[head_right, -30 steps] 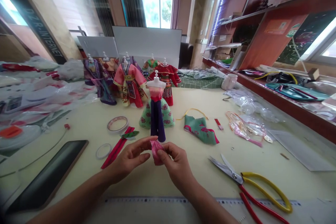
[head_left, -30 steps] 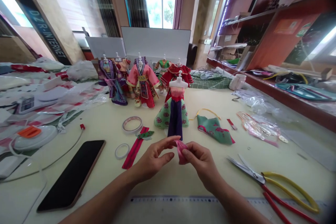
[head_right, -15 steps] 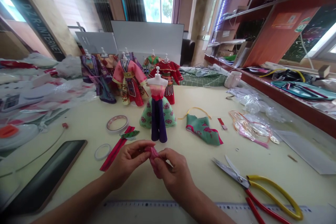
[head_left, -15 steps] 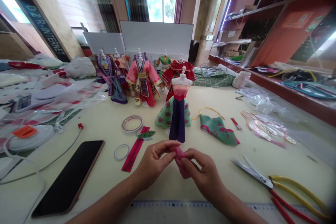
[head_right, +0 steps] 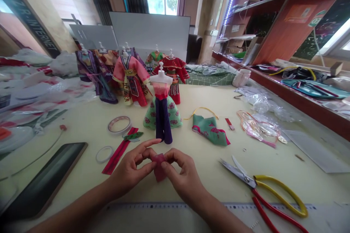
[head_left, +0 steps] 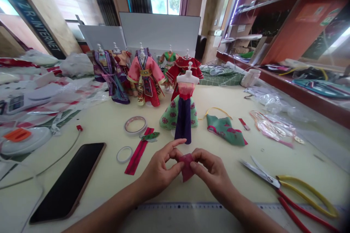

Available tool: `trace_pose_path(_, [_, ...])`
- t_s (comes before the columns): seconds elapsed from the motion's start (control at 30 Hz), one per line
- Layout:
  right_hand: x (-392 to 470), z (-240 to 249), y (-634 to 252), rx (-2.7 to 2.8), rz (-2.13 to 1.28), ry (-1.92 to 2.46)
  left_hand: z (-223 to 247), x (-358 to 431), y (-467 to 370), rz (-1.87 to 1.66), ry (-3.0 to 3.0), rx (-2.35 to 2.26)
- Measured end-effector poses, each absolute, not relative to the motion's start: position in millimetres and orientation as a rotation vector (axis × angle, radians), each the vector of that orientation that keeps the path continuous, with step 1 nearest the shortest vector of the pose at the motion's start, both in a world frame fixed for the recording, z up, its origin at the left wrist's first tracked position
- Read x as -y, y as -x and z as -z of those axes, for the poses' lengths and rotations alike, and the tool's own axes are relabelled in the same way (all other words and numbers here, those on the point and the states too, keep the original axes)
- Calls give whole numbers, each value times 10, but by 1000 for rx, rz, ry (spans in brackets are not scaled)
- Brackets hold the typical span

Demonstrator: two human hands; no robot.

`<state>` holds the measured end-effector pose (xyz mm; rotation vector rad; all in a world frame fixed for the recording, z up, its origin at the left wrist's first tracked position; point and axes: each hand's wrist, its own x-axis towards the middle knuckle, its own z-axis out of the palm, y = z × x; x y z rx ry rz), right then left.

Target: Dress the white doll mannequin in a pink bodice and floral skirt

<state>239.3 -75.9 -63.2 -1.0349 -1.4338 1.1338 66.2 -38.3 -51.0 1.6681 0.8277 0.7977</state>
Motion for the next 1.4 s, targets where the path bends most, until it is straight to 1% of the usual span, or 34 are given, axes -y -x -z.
trace_pose_path(0.17, [762,665,-2370,1305,-1323,982,506,403,-667,-786,-1701,-813])
trace_pose_path(0.27, [759,674,-2365,1264,-1332,988,521,426,-679,-818,-1760,-819])
trace_pose_path(0.33, [754,678,-2366,1252,-1324,997,544,441,-683,-943,-1871,-869])
trace_pose_path(0.47, [754,687,-2360,1240,-1321,1026,592,456,-680,-1357,-2331,-856])
trace_pose_path(0.53, [760,690,-2352,1253,-1321,1035,597,460,-683,-1430,-2524,-835])
trace_pose_path(0.67, [771,670,-2343,1325,-1259,1052,572,464,-695,-1431,-2629,-904])
trace_pose_path(0.87, [764,630,-2334,1551,-892,1078,547,463,-689,-1394,-2649,-898])
trace_pose_path(1.07, [782,652,-2310,1678,-703,1045,534,483,-684,-1405,-2714,-889])
trace_pose_path(1.2, [790,648,-2296,1717,-681,1051,507,470,-689,-1303,-2581,-903])
trace_pose_path(1.4, [790,640,-2291,1718,-763,1077,484,453,-694,-1159,-2186,-931])
